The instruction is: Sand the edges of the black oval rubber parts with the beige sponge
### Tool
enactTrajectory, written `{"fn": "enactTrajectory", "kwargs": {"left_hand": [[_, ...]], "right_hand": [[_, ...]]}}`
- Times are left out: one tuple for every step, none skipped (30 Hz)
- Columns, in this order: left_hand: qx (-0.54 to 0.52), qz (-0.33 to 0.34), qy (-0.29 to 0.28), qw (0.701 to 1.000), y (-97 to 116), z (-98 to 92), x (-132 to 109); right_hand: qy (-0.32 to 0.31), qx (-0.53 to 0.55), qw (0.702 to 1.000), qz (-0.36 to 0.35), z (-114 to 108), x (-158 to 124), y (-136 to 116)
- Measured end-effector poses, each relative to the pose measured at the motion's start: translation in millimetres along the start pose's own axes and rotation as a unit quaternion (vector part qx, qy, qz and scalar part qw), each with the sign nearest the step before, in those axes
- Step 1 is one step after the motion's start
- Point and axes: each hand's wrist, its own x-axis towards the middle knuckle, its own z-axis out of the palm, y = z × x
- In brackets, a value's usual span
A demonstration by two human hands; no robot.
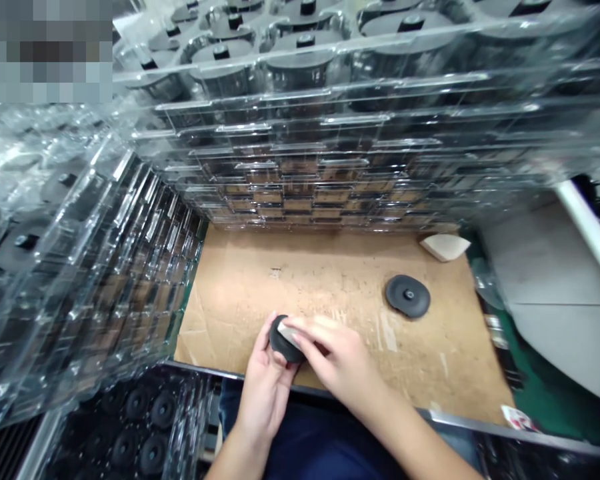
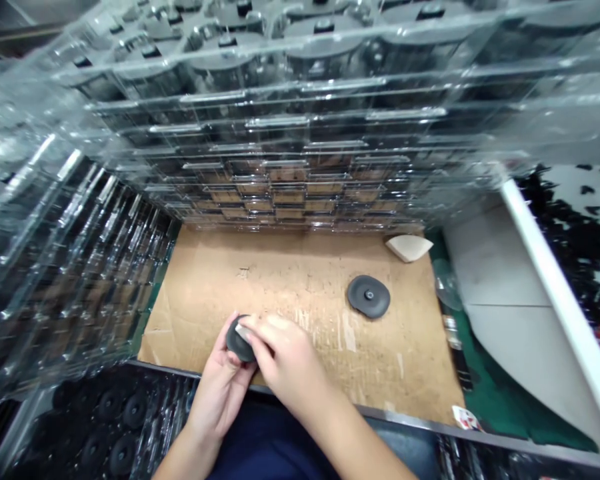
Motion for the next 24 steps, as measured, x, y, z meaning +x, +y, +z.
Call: {"fn": "enactTrajectory", "kwargs": {"left_hand": [[0.003,-0.001,-0.002,1.000,-0.2,-0.1,0.3],[0.005,0.000,-0.004,1.000,-0.5,-0.2,0.6],[0.006,0.003,-0.005,1.000,-1.0,-0.3,0.9],[0.007,0.007,-0.004,1.000,-1.6,-0.3,1.1],[0.007,0.010,-0.002,1.000,-2.3,-0.2,1.2],[0.007,0.014,0.000,1.000,-2.9,-0.2,1.2],[0.007,0.016,0.002,1.000,-3.3,-0.1,1.0],[0.006,0.016,0.003,1.000,-3.6,0.1,0.8],[0.006,0.015,0.003,1.000,-3.6,0.4,0.4],[0.006,0.012,0.002,1.000,-3.4,0.8,0.1],[0.006,0.009,0.000,1.000,-2.9,1.3,-0.2],[0.007,0.007,-0.002,1.000,-2.2,1.9,-0.4],[0.007,0.005,-0.004,1.000,-1.4,2.4,-0.6],[0.007,0.005,-0.006,1.000,-0.5,2.9,-0.6],[0.006,0.006,-0.008,1.000,0.5,3.4,-0.5],[0.006,0.005,-0.009,1.000,1.7,3.7,-0.5],[0.005,0.003,-0.010,1.000,2.8,4.0,-0.5],[0.006,0.000,-0.012,1.000,4.1,4.3,-0.7],[0.007,-0.005,-0.014,1.000,5.3,4.8,-1.1],[0.009,-0.012,-0.016,1.000,6.6,5.7,-1.9],[0.012,-0.019,-0.019,1.000,7.8,7.0,-3.1],[0.015,-0.025,-0.024,0.999,8.9,9.0,-4.7],[0.018,-0.030,-0.029,0.999,10.0,11.5,-6.8],[0.023,-0.034,-0.034,0.999,11.0,14.5,-9.3]], "right_hand": [[-0.007,0.004,1.000,-0.002,-4.3,-4.3,2.4],[-0.014,0.006,1.000,0.000,-8.8,-8.3,4.6],[-0.014,0.006,1.000,0.006,-12.8,-11.1,6.4],[-0.005,0.003,1.000,0.016,-15.3,-12.2,7.5],[0.012,0.001,1.000,0.028,-15.7,-11.5,7.7],[0.032,0.000,0.999,0.039,-13.9,-9.0,7.0],[0.050,0.001,0.998,0.046,-10.2,-5.4,5.4],[0.061,0.004,0.997,0.048,-5.5,-1.5,3.0],[0.062,0.010,0.997,0.045,-1.0,1.5,0.2],[0.052,0.016,0.998,0.039,2.3,2.7,-2.3],[0.036,0.022,0.999,0.033,3.7,1.0,-4.1],[0.017,0.027,0.999,0.028,2.8,-4.1,-4.3],[0.001,0.029,0.999,0.028,-0.1,-12.5,-2.5],[-0.006,0.027,0.999,0.032,-4.3,-23.9,1.7],[-0.002,0.020,0.999,0.042,-9.1,-37.1,8.2],[0.011,0.008,0.998,0.054,-13.9,-50.9,16.3],[0.032,-0.006,0.997,0.068,-18.1,-63.7,25.1],[0.049,-0.020,0.995,0.082,-21.6,-74.2,33.2],[0.061,-0.032,0.993,0.095,-24.4,-81.3,39.4],[0.063,-0.040,0.992,0.104,-26.4,-84.4,42.4],[0.062,-0.043,0.991,0.111,-27.9,-83.3,41.5],[0.067,-0.041,0.990,0.114,-28.9,-78.5,36.3],[0.084,-0.034,0.990,0.110,-29.2,-70.9,27.3],[0.112,-0.025,0.989,0.096,-28.8,-61.7,15.1]]}}
